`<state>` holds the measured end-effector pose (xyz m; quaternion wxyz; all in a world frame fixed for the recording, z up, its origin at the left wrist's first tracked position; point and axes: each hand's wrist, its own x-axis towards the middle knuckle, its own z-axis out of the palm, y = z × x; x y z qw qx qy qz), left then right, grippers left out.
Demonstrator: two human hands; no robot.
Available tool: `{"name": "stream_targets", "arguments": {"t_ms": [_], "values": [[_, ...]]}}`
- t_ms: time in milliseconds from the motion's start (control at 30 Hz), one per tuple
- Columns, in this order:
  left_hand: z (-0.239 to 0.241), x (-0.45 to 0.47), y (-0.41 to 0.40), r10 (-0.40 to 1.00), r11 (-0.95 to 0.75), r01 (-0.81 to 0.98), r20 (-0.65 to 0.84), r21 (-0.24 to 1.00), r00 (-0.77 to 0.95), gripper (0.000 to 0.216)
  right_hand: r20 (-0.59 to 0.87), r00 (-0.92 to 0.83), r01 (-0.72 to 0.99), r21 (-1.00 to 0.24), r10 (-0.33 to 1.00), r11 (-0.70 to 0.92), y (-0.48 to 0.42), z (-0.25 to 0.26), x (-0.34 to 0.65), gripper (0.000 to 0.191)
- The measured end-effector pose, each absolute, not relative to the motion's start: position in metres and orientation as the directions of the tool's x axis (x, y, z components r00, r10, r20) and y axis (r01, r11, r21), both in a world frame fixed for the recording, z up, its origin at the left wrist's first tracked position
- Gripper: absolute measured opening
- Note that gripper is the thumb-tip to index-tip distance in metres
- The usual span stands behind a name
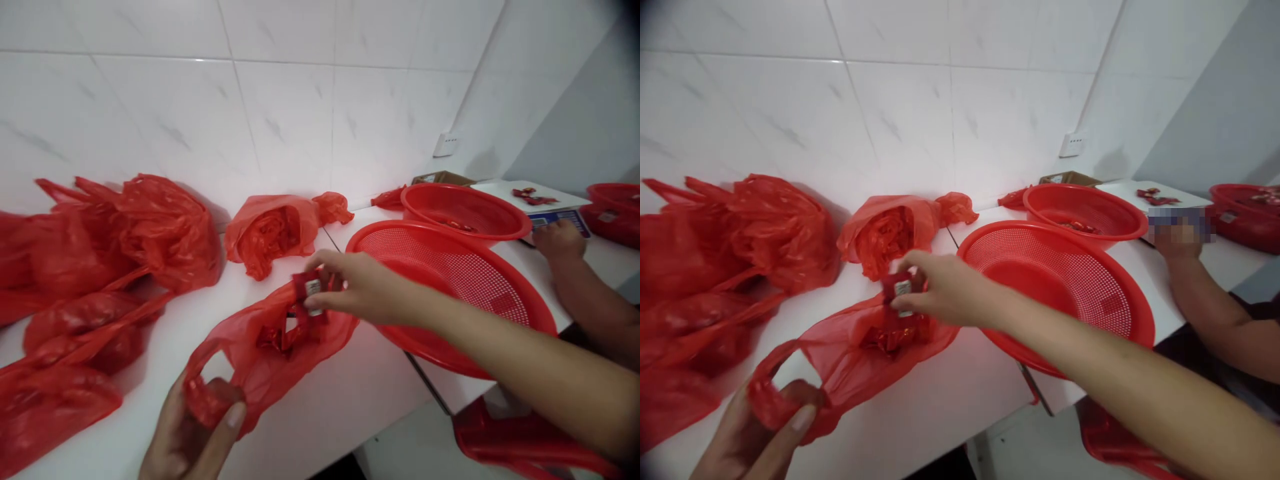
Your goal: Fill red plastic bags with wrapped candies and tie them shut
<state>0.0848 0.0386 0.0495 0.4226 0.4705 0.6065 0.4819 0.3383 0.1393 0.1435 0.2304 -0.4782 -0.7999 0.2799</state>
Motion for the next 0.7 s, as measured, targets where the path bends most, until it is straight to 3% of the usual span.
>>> {"name": "stream_targets", "arguments": {"t_ms": [100, 167, 267, 333, 467, 600, 700], "values": [[0.07, 0.089, 0.04, 0.988, 0.013, 0.117, 0.005, 0.993, -0.156, 0.082, 0.252, -0.555, 0.719, -0.332, 0.792, 0.61, 0.138, 0.124, 0.295, 0.041], [0.079, 0.078, 0.042, 0.991, -0.029, 0.09, 0.04, 0.996, -0.129, 0.083, 0.287, -0.614, 0.745, -0.095, 0.735, 0.66, 0.139, 0.109, 0.287, 0.041], [0.09, 0.054, 0.049, 0.995, -0.063, 0.032, 0.065, 0.998, -0.078, 0.079, 0.143, -0.574, 0.817, 0.032, 0.806, 0.576, 0.133, 0.095, 0.297, 0.053], [0.102, 0.037, 0.056, 0.996, -0.075, -0.012, 0.074, 0.997, -0.046, 0.076, -0.023, -0.468, 0.884, -0.003, 0.883, 0.468, 0.127, 0.1, 0.309, 0.063], [0.143, 0.009, 0.071, 0.992, -0.123, -0.161, 0.116, 0.979, -0.05, 0.051, -0.303, -0.295, 0.934, -0.29, 0.906, 0.207, 0.127, 0.154, 0.324, 0.066], [0.189, -0.011, 0.075, 0.98, -0.189, -0.201, 0.174, 0.961, -0.093, 0.03, -0.241, -0.325, 0.853, -0.492, 0.914, 0.174, 0.142, 0.217, 0.327, 0.054], [0.207, -0.021, 0.073, 0.997, -0.08, -0.095, 0.08, 0.992, -0.002, 0.025, -0.316, -0.347, 0.848, -0.508, 0.883, 0.151, 0.149, 0.239, 0.326, 0.044]]}}
